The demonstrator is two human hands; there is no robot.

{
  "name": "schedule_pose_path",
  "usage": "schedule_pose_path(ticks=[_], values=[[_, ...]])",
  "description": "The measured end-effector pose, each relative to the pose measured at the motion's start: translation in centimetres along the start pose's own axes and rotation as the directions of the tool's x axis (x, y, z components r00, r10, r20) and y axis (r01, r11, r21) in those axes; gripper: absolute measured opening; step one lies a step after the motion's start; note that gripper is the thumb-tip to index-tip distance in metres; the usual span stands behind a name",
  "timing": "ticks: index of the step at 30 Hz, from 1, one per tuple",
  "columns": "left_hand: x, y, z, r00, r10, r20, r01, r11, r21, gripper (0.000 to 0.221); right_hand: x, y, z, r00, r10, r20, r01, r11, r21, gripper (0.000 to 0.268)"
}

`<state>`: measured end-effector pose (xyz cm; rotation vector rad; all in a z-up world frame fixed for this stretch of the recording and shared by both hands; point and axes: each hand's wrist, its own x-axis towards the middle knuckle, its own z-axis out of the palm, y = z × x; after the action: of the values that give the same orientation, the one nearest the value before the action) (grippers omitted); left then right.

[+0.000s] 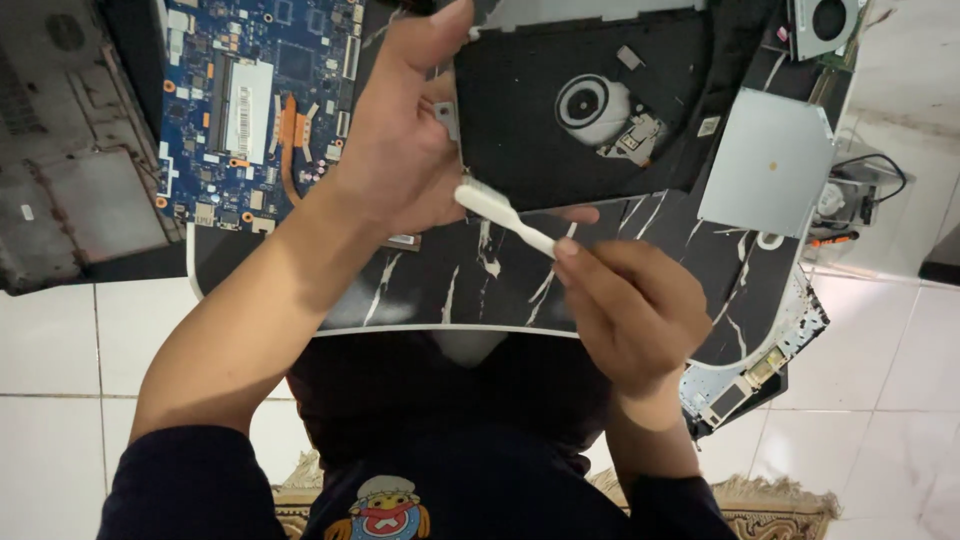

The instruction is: Disassembling and cleaning a laptop optical drive using a brush and screwdriver

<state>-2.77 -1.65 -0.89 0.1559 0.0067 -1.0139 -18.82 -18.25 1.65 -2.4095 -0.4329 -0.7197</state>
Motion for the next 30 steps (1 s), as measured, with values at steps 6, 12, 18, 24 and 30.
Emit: schedule_pose_path(ticks=[6, 12, 18, 24, 30], values=[[-0.4, 1.0, -2.9, 0.888, 0.178, 0.425, -0.303, 0.920, 0.247, 0.040, -3.6, 3.9, -2.3, 0.969, 0.060, -0.241, -0.136, 0.940, -0.314, 0.012], [-0.2, -1.1, -4.2, 0.747, 0.548, 0.375, -0.664, 0.594, 0.455, 0.065, -2.9, 2.1, -1.1, 0.988, 0.016, -0.151, -0.038, 0.988, -0.148, 0.010], [-0.9, 1.4, -1.5, 0.968, 0.116, 0.224, -0.163, 0.965, 0.205, 0.047, -4.3, 5.3, -2.3, 0.970, 0.008, -0.245, -0.116, 0.895, -0.431, 0.019], [-0.9, 0.9, -0.8, 0.982, 0.102, 0.158, -0.131, 0.974, 0.185, 0.053, -6.4, 4.5, -3.7, 0.982, 0.145, -0.122, -0.188, 0.842, -0.506, 0.008], [-1.3, 1.1, -0.4, 0.977, 0.056, 0.204, -0.089, 0.984, 0.153, 0.051, -3.9, 4.0, -3.0, 0.954, 0.124, -0.271, -0.181, 0.963, -0.199, 0.011]])
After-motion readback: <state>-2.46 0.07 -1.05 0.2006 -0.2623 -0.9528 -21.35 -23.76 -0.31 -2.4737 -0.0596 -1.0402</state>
